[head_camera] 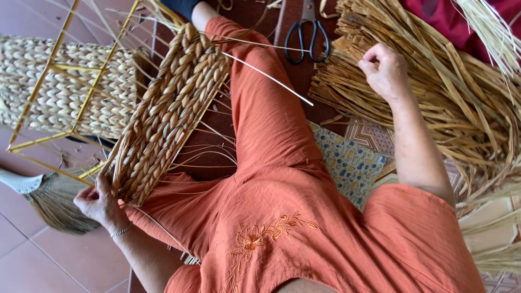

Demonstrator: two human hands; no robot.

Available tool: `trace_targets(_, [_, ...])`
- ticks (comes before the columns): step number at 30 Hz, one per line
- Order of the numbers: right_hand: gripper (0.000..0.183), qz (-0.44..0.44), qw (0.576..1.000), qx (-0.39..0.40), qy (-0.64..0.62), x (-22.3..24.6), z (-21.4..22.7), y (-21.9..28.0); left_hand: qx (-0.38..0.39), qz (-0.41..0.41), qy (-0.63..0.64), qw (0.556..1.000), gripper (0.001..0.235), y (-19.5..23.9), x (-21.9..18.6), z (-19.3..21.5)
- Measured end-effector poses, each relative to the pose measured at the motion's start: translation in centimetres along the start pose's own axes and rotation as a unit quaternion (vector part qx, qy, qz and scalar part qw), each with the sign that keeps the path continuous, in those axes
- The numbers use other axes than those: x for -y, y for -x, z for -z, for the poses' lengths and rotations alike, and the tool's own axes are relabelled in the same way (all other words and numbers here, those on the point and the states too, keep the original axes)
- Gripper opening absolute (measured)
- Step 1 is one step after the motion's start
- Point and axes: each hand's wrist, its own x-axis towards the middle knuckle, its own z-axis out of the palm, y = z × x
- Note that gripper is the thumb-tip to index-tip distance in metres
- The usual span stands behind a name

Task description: The person weaves a basket by hand, interlacing dried palm leaves through a metal frame. They repeatedly pull and tighten the strands to form a tight weave pattern along the basket's edge.

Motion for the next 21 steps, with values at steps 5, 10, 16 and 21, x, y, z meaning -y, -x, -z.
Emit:
trace_targets(5, [0.011, 0.106, 0.975, 0.039, -0.189, 13.3, 2.5, -2.2, -0.044, -0.218, -0.148, 0.964, 0.043, 3.2, -8.1, -2.3])
trace_targets(10, [0.011, 0.22, 0.93, 0.132, -0.265, 30.2, 0.5, -1.6, 0.164, -0.264, 0.031, 0.95, 0.013, 9.7, -19.1, -6.6])
trace_targets(16, [0.02, 0.299, 0.846, 0.317, -0.306, 42.7, -5.3, 1.3, 0.236, -0.056, 0.402, 0.883, 0.027, 11.7, -26.5, -2.6])
trace_targets(21, [0.007, 0.417, 0.797, 0.321, -0.298, 45.8, -9.8, -1.8, 0.013, 0.014, 0.532, 0.847, 0.03, 7.5, -23.6, 10.7])
